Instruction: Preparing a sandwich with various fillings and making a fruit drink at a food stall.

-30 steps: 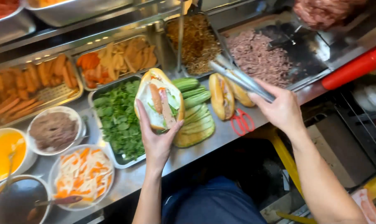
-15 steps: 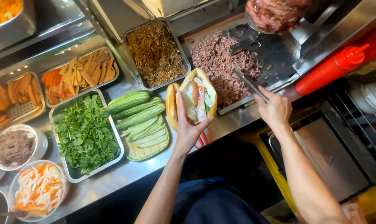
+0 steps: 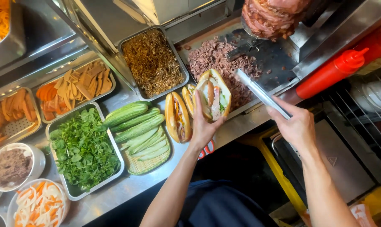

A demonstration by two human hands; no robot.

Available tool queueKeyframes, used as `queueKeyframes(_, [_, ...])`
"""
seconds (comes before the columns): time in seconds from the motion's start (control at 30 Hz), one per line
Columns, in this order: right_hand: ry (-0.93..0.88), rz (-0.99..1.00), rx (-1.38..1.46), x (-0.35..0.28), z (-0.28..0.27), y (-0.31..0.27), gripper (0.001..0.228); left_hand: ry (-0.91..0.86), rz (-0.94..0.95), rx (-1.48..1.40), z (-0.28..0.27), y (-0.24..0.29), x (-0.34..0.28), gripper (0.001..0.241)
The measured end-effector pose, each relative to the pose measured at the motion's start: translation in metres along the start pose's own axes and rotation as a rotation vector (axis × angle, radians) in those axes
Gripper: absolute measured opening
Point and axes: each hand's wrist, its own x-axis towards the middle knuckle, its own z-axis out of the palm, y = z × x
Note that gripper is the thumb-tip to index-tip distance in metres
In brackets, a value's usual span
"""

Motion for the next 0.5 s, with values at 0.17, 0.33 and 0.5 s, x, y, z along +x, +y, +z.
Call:
queueKeyframes(0.17, [0.029,-0.153,-0.033,-0.019,0.023,-0.031,0.04,-0.016,0.057,-0.007,0.003,-0.006,0.002,0.127])
queueKeyframes(0.33, [0.012,-0.343,-0.147,-0.041,0.018,-0.042,0.045,0.033,0.077,0.015,-0.007,-0.015,0.012,0.131])
queueKeyframes(0.5, [-0.059,-0.401,-0.283,-0.064,0.002,-0.063,0.048,0.059,0.135,0.029,-0.023,-0.015,0.019,0.121])
